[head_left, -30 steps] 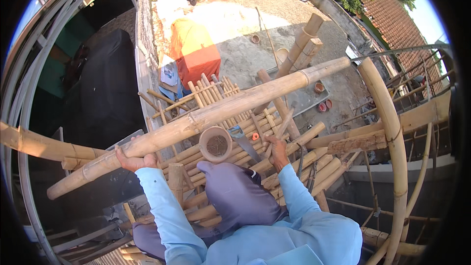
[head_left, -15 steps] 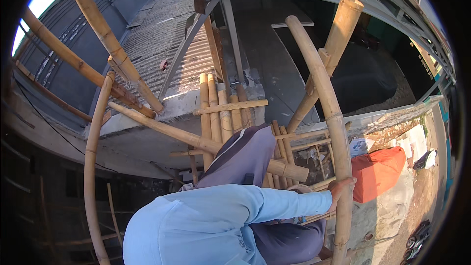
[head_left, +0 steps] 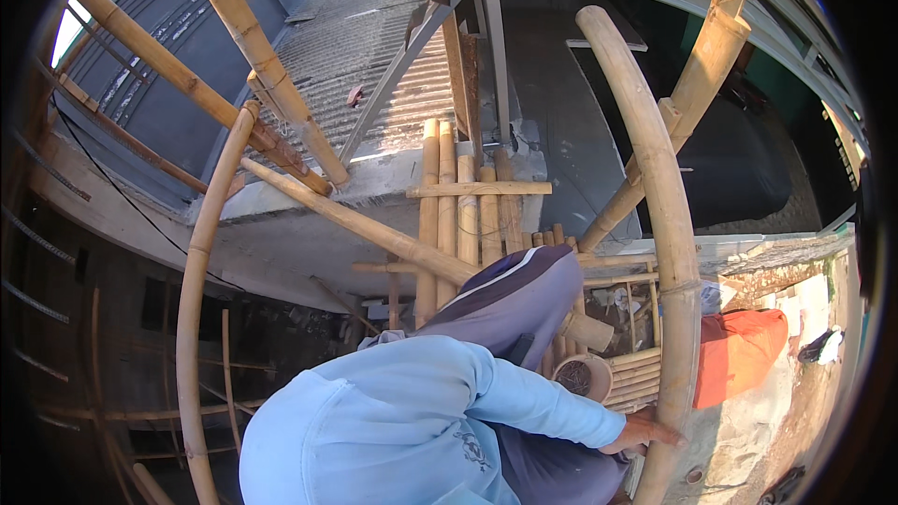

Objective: The person assembles a bamboo scaffolding platform by tying bamboo poles together with wire using pliers. The person positions bamboo poles, wraps wire around joints, and twists the wire to secure the structure.

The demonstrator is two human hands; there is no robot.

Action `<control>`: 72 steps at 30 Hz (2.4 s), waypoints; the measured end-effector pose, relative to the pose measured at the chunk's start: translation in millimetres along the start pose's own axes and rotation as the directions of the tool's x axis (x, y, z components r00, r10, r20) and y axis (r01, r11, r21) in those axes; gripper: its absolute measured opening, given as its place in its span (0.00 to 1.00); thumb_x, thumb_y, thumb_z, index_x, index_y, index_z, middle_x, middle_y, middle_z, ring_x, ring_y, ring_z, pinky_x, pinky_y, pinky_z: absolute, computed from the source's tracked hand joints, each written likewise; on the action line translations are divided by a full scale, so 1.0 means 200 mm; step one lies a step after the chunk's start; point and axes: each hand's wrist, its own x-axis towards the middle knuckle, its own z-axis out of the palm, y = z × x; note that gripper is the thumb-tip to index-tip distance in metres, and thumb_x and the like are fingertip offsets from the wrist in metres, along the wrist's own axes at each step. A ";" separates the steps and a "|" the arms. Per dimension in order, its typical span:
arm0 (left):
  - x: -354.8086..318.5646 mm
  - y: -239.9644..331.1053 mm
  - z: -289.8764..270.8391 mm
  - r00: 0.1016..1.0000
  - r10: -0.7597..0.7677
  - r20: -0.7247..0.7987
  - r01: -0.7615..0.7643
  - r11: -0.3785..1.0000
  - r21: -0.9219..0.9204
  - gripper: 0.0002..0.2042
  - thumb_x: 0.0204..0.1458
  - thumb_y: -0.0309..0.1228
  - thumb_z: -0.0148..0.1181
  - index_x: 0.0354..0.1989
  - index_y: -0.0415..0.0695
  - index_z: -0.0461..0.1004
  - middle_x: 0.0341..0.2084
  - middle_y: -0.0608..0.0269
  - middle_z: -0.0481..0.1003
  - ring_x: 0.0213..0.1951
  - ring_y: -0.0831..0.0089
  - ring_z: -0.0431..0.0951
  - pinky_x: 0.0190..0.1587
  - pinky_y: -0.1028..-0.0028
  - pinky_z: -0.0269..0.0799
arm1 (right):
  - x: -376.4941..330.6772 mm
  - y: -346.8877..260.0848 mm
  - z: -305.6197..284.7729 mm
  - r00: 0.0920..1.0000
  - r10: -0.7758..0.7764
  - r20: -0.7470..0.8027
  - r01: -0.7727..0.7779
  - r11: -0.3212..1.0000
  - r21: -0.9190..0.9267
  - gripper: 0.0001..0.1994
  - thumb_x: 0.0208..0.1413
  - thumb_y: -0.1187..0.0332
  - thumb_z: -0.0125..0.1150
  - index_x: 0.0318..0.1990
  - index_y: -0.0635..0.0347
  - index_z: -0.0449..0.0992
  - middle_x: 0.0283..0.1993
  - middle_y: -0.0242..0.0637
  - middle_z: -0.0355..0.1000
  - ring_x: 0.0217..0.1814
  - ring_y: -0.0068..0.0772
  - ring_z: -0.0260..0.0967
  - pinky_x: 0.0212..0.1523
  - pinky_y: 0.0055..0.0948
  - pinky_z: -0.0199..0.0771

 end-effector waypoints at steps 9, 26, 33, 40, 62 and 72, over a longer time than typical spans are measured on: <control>-0.29 0.11 -0.02 0.999 0.015 0.050 -0.024 0.986 0.166 0.35 0.60 0.41 0.63 0.72 0.45 0.53 0.65 0.53 0.66 0.68 0.62 0.64 0.70 0.61 0.59 | -0.09 -0.33 -0.52 0.940 -0.181 -0.290 0.139 0.977 -0.160 0.42 0.52 0.72 0.67 0.72 0.73 0.52 0.69 0.54 0.59 0.70 0.47 0.61 0.63 0.42 0.73; -0.58 0.16 -0.23 0.996 0.079 -0.043 -0.084 0.989 -0.119 0.39 0.56 0.48 0.67 0.70 0.40 0.60 0.66 0.54 0.65 0.67 0.62 0.64 0.70 0.61 0.58 | -0.11 -0.30 -0.55 0.979 -0.038 -0.198 0.087 0.965 0.247 0.27 0.64 0.53 0.57 0.65 0.60 0.68 0.60 0.48 0.72 0.59 0.48 0.71 0.62 0.54 0.71; -0.69 0.21 -0.17 0.974 0.215 0.064 -0.198 0.959 -0.204 0.35 0.51 0.34 0.68 0.67 0.46 0.58 0.65 0.45 0.65 0.67 0.53 0.66 0.69 0.51 0.60 | -0.21 -0.64 -0.59 0.976 0.047 -0.214 0.052 0.898 0.437 0.27 0.62 0.62 0.60 0.65 0.67 0.64 0.59 0.48 0.72 0.58 0.46 0.73 0.62 0.50 0.73; -0.86 0.36 -0.29 0.840 0.512 -0.180 -0.534 0.839 -0.103 0.34 0.52 0.49 0.67 0.61 0.38 0.66 0.57 0.50 0.70 0.61 0.50 0.69 0.68 0.47 0.61 | -0.47 -0.68 -0.13 0.984 0.109 -0.141 0.023 0.709 0.705 0.24 0.57 0.67 0.63 0.61 0.56 0.69 0.56 0.38 0.74 0.59 0.42 0.71 0.65 0.48 0.69; -1.04 0.64 -0.58 0.738 0.424 -0.525 -0.606 0.758 -0.241 0.27 0.51 0.55 0.63 0.48 0.44 0.72 0.45 0.54 0.75 0.50 0.53 0.74 0.59 0.51 0.68 | -0.65 -0.37 -0.03 0.954 0.298 0.033 -0.270 0.808 0.524 0.31 0.59 0.57 0.62 0.66 0.66 0.64 0.66 0.48 0.66 0.71 0.47 0.61 0.72 0.53 0.58; -1.23 0.69 -0.75 0.703 0.500 -0.506 -0.701 0.606 -0.376 0.29 0.47 0.50 0.68 0.50 0.42 0.71 0.46 0.54 0.74 0.53 0.53 0.74 0.63 0.50 0.67 | -0.63 -0.39 -0.03 1.000 -0.014 -0.001 0.014 0.957 0.290 0.33 0.60 0.62 0.58 0.69 0.71 0.57 0.72 0.53 0.58 0.75 0.51 0.54 0.76 0.54 0.51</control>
